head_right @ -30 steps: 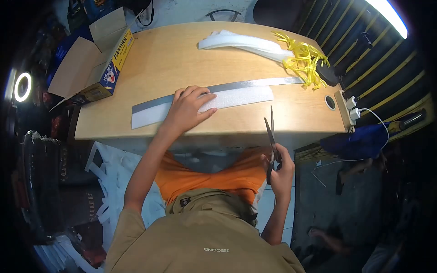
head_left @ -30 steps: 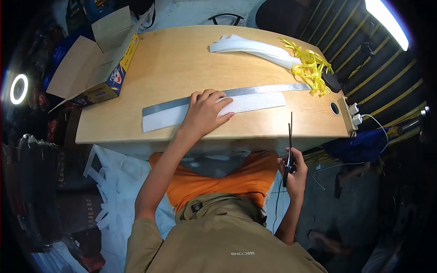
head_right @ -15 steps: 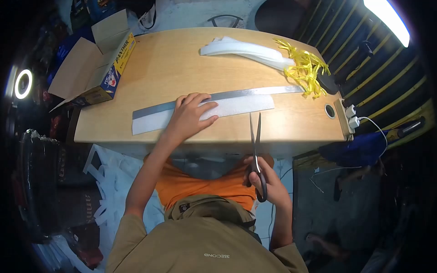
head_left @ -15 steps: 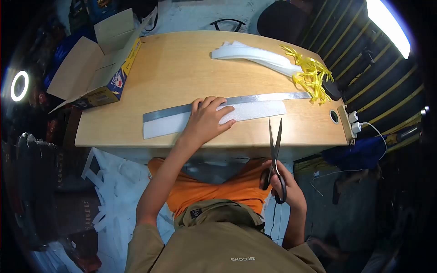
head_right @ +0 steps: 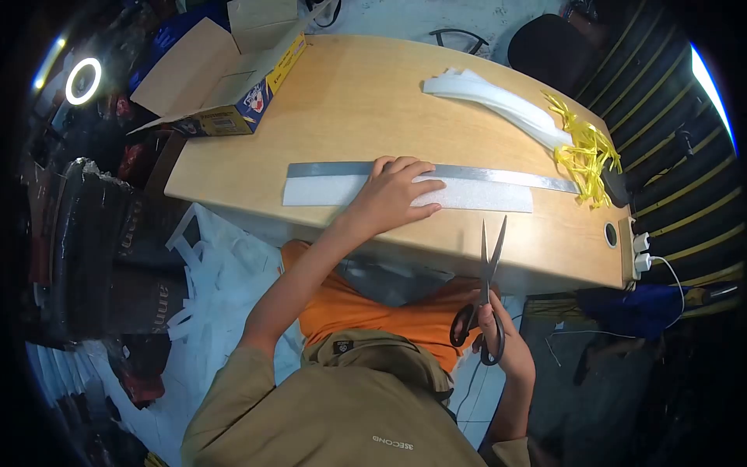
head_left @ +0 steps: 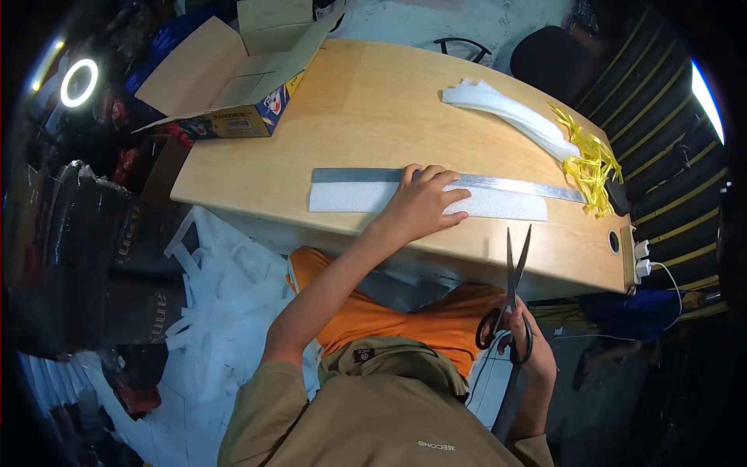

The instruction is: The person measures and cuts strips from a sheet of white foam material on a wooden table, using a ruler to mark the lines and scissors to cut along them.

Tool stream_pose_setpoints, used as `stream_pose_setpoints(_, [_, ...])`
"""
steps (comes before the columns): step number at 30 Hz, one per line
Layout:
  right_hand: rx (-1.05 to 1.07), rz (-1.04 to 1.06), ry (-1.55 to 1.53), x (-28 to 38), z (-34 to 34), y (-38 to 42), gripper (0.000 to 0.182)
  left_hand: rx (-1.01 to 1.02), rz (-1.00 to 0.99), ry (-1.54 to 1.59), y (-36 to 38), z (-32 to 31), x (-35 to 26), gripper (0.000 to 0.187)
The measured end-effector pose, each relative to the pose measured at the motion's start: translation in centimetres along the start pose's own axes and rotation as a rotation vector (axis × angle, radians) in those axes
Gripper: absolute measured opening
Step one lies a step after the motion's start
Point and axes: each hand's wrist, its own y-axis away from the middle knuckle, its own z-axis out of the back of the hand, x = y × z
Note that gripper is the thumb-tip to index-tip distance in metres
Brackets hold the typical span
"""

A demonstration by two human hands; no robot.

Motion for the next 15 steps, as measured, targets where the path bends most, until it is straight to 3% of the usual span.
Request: stream_pose_setpoints(15, [-0.126,-0.071,0.012,0.5,-0.4,-0.2,0.06,0.024,0.003,-0.022,0.2,0.4,0.0,0.037])
